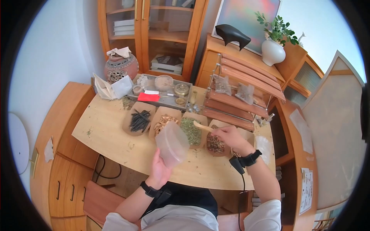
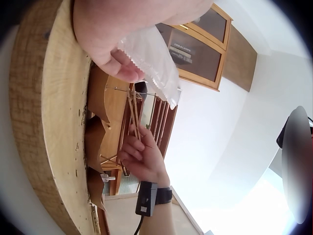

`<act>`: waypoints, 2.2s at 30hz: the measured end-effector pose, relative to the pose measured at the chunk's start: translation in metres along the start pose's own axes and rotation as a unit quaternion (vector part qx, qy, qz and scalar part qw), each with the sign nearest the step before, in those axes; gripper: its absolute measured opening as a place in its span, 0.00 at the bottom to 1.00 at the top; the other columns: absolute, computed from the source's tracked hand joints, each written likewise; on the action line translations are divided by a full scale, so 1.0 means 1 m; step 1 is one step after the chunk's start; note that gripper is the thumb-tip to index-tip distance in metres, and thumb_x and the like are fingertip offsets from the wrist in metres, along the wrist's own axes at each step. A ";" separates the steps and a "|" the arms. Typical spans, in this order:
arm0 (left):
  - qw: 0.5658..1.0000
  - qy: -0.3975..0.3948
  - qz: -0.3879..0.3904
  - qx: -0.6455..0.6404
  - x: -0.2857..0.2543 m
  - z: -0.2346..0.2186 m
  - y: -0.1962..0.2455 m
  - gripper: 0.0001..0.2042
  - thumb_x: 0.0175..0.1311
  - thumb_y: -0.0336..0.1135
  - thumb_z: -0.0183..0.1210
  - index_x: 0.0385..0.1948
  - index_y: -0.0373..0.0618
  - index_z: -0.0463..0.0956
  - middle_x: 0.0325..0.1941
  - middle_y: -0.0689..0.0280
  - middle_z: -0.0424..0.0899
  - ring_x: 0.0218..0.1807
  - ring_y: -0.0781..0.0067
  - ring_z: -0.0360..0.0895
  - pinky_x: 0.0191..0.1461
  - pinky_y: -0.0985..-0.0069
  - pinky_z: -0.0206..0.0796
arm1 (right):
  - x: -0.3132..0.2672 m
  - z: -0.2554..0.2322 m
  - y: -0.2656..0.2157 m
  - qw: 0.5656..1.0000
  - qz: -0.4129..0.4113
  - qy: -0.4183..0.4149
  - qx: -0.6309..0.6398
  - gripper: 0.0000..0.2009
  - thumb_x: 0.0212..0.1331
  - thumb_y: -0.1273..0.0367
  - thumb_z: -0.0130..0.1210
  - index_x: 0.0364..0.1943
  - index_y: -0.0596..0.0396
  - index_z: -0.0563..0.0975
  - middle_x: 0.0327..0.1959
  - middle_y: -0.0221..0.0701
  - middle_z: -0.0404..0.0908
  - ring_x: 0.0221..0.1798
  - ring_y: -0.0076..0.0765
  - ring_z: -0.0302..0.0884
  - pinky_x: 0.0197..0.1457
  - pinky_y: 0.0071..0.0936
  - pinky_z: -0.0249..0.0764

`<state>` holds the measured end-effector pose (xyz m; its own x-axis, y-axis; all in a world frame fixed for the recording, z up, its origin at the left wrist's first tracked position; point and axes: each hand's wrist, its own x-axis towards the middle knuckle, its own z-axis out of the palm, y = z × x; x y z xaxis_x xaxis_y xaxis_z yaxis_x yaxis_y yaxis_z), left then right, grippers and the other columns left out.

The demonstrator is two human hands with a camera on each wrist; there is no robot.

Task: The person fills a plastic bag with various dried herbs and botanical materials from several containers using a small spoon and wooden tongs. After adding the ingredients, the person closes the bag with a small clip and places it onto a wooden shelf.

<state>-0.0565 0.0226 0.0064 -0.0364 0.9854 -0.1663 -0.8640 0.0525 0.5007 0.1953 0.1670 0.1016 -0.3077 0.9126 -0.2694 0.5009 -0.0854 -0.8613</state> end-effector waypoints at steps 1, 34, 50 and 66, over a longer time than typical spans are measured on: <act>1.000 0.000 -0.002 -0.001 0.000 -0.001 0.000 0.27 0.80 0.50 0.36 0.74 0.45 0.55 0.75 0.61 0.65 0.75 0.62 0.62 0.78 0.59 0.53 | -0.006 0.002 -0.006 1.000 -0.023 -0.001 0.009 0.14 0.67 0.63 0.58 0.42 0.59 0.87 0.26 0.23 0.78 0.28 0.18 0.68 0.31 0.20 0.65; 0.999 -0.013 0.028 -0.044 0.000 -0.009 -0.005 0.26 0.80 0.49 0.36 0.72 0.47 0.60 0.74 0.66 0.67 0.74 0.66 0.62 0.78 0.64 0.49 | 0.012 0.060 -0.030 0.863 -0.211 0.126 -0.441 0.10 0.62 0.61 0.56 0.38 0.45 0.86 0.29 0.38 0.84 0.35 0.49 0.83 0.38 0.43 0.78; 0.999 -0.019 0.023 -0.041 -0.001 -0.008 -0.004 0.25 0.80 0.50 0.37 0.72 0.48 0.61 0.74 0.67 0.68 0.74 0.67 0.63 0.77 0.64 0.51 | 0.035 0.056 -0.040 0.873 -0.189 0.127 -0.431 0.10 0.59 0.62 0.56 0.31 0.48 0.85 0.29 0.41 0.85 0.36 0.51 0.85 0.39 0.45 0.80; 0.999 -0.020 0.017 -0.042 -0.003 -0.001 -0.001 0.26 0.80 0.48 0.36 0.73 0.45 0.58 0.75 0.64 0.66 0.76 0.63 0.61 0.79 0.63 0.49 | 0.047 0.009 -0.022 0.922 -0.130 0.080 -0.355 0.12 0.62 0.58 0.57 0.40 0.45 0.87 0.41 0.38 0.87 0.47 0.48 0.84 0.52 0.43 0.79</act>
<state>-0.0562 0.0195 0.0054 -0.0483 0.9923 -0.1142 -0.9021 0.0058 0.4314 0.1621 0.2081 0.1042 -0.3974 0.9173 0.0231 0.8478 0.3767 -0.3732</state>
